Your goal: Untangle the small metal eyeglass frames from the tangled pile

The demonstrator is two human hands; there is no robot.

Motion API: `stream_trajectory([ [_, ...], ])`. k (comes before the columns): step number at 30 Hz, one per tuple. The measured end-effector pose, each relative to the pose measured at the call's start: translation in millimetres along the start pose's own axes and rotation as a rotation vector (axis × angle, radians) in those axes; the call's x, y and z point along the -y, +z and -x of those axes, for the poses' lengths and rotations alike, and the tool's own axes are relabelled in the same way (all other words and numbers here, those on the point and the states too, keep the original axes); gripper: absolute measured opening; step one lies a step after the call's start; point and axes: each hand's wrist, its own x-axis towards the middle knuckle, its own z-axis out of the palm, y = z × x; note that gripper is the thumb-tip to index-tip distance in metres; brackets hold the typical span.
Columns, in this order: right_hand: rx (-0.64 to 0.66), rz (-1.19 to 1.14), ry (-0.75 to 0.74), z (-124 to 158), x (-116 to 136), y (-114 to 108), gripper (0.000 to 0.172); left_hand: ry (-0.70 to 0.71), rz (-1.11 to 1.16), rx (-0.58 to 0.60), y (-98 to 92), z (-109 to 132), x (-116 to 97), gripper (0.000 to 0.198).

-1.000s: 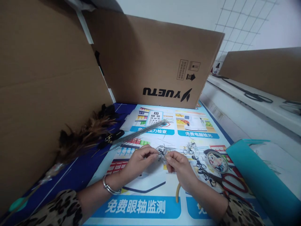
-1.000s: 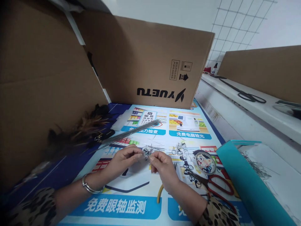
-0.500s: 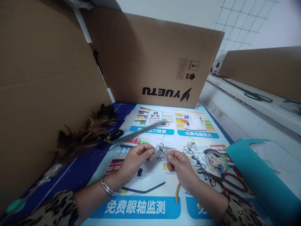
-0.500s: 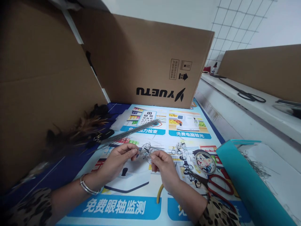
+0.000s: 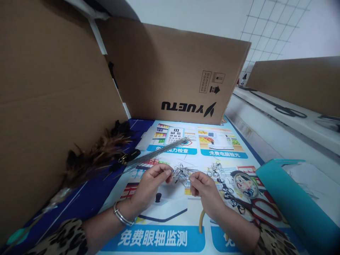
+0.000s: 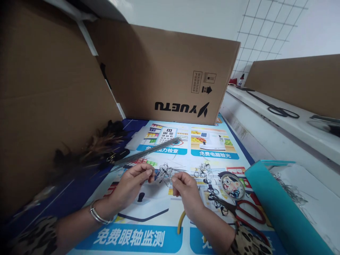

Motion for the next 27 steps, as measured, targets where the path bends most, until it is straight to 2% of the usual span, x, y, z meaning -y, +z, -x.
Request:
stream_trajectory([
  [16, -0.038, -0.026, -0.006, -1, 0, -1, 0.026, -0.045, 0.063, 0.043, -2.6, -2, 2, 0.009],
  [27, -0.066, -0.041, 0.011, -8, 1, -10, 0.024, -0.128, 0.084, 0.114, -2.0, 0, -10, 0.015],
])
